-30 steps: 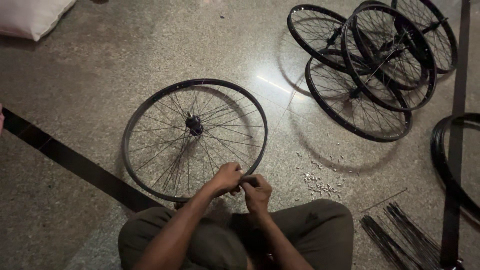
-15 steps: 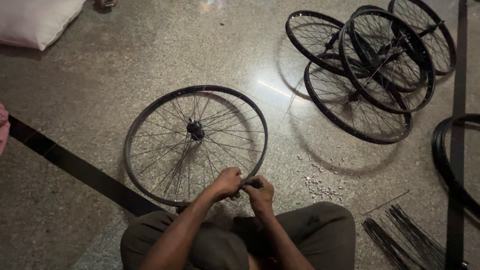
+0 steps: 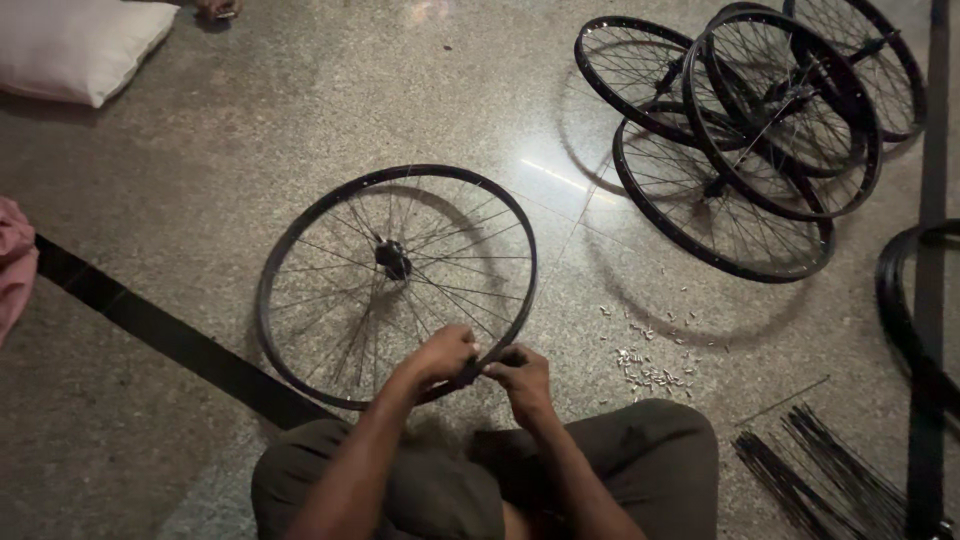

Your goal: The person sits on the floor and installs spokes into a bicycle wheel rim. They pick up individual spokes and small metal nuts, insert the spoke ends into the rim holes, and secure them by hand. The process is repeated for multiple spokes around the wheel.

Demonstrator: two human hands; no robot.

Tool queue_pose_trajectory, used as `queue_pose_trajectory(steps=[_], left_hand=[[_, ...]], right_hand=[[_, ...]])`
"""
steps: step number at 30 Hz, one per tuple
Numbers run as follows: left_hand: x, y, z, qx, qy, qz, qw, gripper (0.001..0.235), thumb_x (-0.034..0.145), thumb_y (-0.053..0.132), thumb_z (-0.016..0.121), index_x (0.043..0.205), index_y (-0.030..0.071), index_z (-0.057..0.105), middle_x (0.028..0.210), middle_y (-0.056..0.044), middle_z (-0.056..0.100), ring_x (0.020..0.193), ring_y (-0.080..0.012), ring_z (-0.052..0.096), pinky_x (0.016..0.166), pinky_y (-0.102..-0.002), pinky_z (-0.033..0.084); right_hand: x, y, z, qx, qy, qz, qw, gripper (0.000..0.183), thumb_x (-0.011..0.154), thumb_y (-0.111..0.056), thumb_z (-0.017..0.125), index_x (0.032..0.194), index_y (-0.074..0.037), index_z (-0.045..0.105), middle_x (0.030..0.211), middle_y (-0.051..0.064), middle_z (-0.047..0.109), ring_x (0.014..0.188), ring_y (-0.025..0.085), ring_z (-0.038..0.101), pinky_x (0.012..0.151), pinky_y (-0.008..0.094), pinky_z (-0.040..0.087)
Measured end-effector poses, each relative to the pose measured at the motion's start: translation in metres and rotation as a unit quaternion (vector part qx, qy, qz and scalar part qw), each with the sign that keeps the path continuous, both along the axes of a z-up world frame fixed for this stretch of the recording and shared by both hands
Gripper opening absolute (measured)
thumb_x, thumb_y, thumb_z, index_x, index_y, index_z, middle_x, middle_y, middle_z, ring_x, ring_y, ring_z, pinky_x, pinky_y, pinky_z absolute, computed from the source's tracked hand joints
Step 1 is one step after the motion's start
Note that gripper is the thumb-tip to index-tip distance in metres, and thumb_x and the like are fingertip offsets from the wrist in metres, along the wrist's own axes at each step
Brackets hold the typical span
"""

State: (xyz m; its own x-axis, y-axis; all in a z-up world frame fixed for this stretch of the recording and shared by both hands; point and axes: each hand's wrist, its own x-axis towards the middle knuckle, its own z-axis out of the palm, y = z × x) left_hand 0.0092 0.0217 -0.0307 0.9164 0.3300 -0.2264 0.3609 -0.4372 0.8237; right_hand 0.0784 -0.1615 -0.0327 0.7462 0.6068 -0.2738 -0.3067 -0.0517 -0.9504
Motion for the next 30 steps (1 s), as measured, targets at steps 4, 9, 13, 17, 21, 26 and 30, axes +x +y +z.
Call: queue_pose_trajectory(steps=[4,9,13,17,21,26,30], left_hand=[[-0.001,-0.003,0.000,-0.217,0.047,0.009,0.975,0.021,0.094,0.016,0.063,0.092,-0.005,0.065,0.078,-0.017,0.070,0.065,-0.0261,0.070,0.056,-0.041,0.057],[0.003,-0.014,0.012,-0.205,0.094,0.011,0.974,0.019,0.095,0.015,0.063,0.093,-0.003,0.068,0.083,-0.013,0.072,0.075,-0.0251,0.071,0.063,-0.041,0.060],[0.005,-0.013,0.005,0.132,0.012,-0.071,0.989,0.037,0.105,0.031,0.058,0.093,0.000,0.076,0.091,-0.023,0.072,0.086,-0.0401,0.069,0.078,-0.050,0.054],[0.007,-0.013,-0.005,-0.068,0.025,-0.062,0.995,0.036,0.093,0.033,0.061,0.098,-0.001,0.073,0.094,-0.026,0.075,0.089,-0.0422,0.071,0.076,-0.050,0.057],[0.006,-0.006,0.006,0.240,-0.025,-0.176,0.954,0.031,0.099,0.032,0.059,0.101,0.005,0.074,0.095,-0.025,0.071,0.091,-0.0420,0.066,0.081,-0.052,0.052],[0.001,-0.007,0.012,-0.081,0.031,-0.070,0.994,0.033,0.092,0.030,0.062,0.098,0.000,0.071,0.095,-0.024,0.074,0.089,-0.0374,0.070,0.079,-0.049,0.055],[0.005,-0.008,0.010,0.055,0.060,-0.038,0.996,0.041,0.100,0.037,0.056,0.098,-0.001,0.072,0.100,-0.026,0.070,0.096,-0.0423,0.067,0.084,-0.049,0.053]], right_hand=[[0.004,-0.005,0.000,0.063,-0.052,0.024,0.996,0.014,0.078,0.005,0.077,0.090,0.003,0.071,0.086,0.008,0.074,0.080,0.016,0.070,0.073,0.030,0.058],[0.010,-0.011,-0.004,0.035,-0.117,0.062,0.991,0.011,0.085,-0.001,0.076,0.095,0.001,0.072,0.089,0.007,0.076,0.083,0.013,0.072,0.076,0.029,0.059],[0.012,-0.012,-0.011,0.047,-0.163,0.073,0.983,0.012,0.085,0.000,0.076,0.097,0.001,0.073,0.090,0.007,0.076,0.084,0.012,0.070,0.076,0.028,0.059],[0.014,-0.015,-0.022,0.056,-0.139,0.062,0.987,0.013,0.086,-0.001,0.078,0.096,0.001,0.071,0.088,0.006,0.075,0.082,0.011,0.069,0.074,0.027,0.058],[0.015,-0.009,-0.024,0.075,-0.135,0.068,0.986,0.013,0.085,0.000,0.078,0.095,0.001,0.070,0.087,0.005,0.074,0.081,0.011,0.068,0.073,0.027,0.057],[0.014,-0.015,-0.019,0.066,-0.132,0.074,0.986,0.014,0.084,0.000,0.079,0.094,0.000,0.069,0.086,0.004,0.072,0.080,0.011,0.067,0.071,0.027,0.056],[0.014,-0.011,-0.011,0.047,-0.140,0.078,0.986,0.014,0.082,-0.001,0.078,0.094,-0.001,0.071,0.086,0.004,0.072,0.080,0.011,0.068,0.071,0.027,0.057]])
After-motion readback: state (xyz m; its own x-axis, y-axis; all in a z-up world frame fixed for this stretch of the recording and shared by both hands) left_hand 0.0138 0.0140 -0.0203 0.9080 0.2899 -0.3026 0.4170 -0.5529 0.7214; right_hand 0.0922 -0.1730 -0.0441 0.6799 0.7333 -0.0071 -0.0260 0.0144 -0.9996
